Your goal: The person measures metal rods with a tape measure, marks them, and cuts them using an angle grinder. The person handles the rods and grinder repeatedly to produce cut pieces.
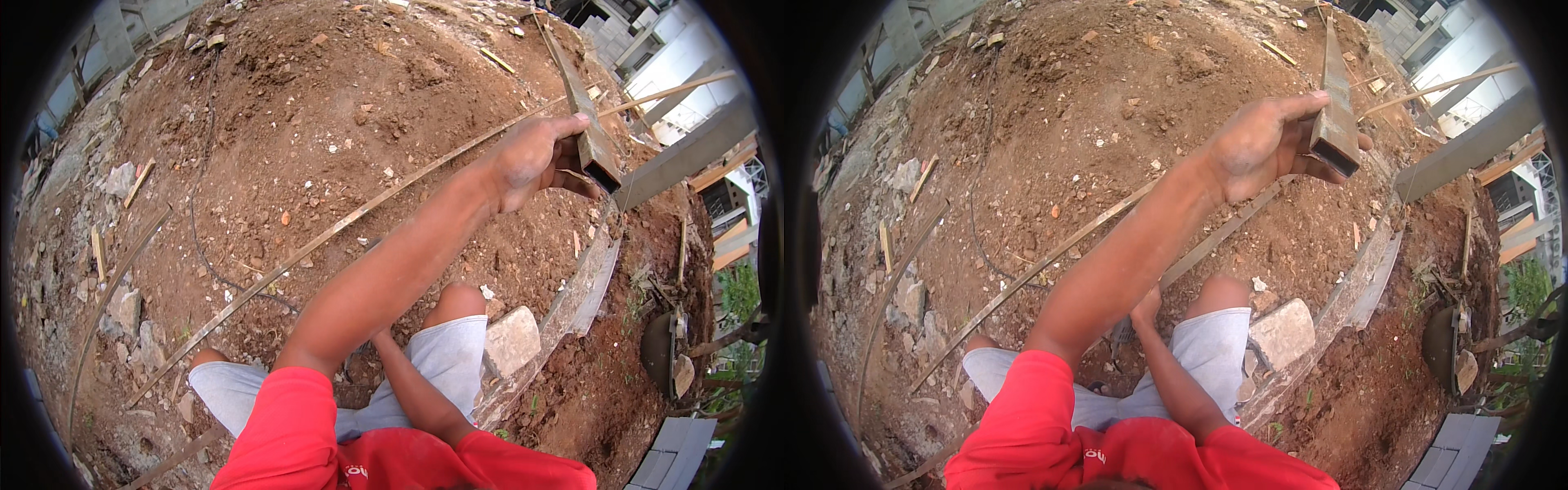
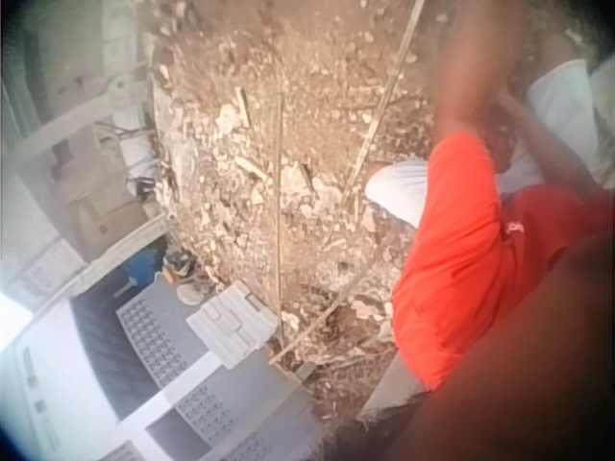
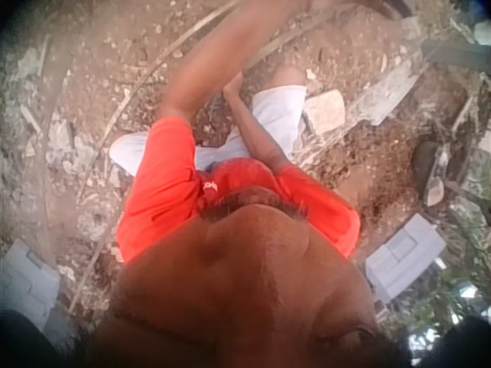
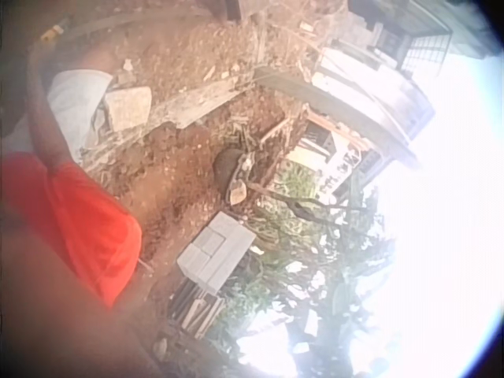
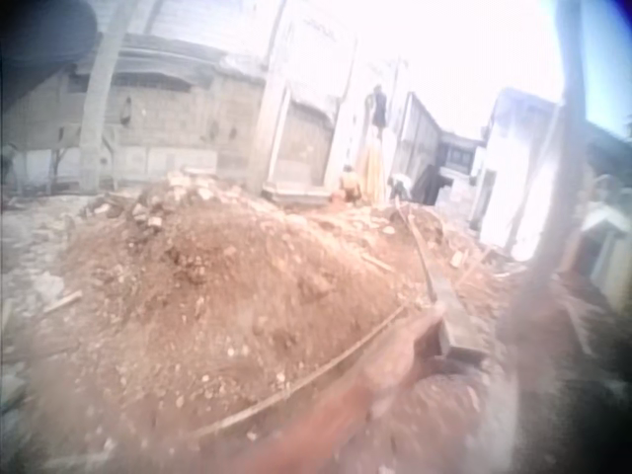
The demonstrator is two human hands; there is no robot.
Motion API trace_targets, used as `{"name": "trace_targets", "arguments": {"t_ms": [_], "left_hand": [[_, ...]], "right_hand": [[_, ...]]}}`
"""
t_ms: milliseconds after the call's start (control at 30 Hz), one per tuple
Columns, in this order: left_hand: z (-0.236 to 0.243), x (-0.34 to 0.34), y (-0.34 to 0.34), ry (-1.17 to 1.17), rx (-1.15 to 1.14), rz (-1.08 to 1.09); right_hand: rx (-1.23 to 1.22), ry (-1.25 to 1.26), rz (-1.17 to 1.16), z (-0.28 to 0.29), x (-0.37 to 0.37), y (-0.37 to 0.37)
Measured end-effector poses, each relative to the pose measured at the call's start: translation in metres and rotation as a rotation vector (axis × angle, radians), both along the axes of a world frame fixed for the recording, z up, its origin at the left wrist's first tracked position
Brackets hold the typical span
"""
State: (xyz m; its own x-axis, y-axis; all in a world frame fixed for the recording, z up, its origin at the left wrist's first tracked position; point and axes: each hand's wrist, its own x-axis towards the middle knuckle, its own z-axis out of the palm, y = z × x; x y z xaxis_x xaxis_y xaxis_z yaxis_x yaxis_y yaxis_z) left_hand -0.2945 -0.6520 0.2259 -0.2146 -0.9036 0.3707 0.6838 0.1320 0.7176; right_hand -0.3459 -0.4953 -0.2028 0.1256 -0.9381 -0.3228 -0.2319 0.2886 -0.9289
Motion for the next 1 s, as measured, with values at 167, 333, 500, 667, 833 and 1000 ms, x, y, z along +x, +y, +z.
{"name": "trace_targets", "arguments": {"t_ms": [167,333,500,667,833,1000], "left_hand": [[0.022,-0.026,-0.010,0.044,-0.091,-0.034],[0.015,0.000,-0.002,0.075,-0.083,0.029],[0.010,-0.008,0.002,0.120,-0.014,0.015],[-0.034,0.015,0.018,-0.039,0.228,0.037],[-0.119,0.099,0.022,-0.593,0.472,0.071],[-0.104,0.205,0.035,-1.340,0.444,0.379]], "right_hand": [[-0.252,0.042,-0.026,-0.064,-0.027,-0.019],[0.037,0.021,-0.026,0.023,0.000,-0.004],[-0.003,-0.028,-0.043,0.021,-0.009,-0.009],[-0.096,-0.019,-0.041,0.009,-0.013,-0.009],[0.078,-0.198,-0.102,-0.004,-0.006,-0.008],[-0.010,-0.154,-0.117,-0.019,-0.010,-0.013]]}}
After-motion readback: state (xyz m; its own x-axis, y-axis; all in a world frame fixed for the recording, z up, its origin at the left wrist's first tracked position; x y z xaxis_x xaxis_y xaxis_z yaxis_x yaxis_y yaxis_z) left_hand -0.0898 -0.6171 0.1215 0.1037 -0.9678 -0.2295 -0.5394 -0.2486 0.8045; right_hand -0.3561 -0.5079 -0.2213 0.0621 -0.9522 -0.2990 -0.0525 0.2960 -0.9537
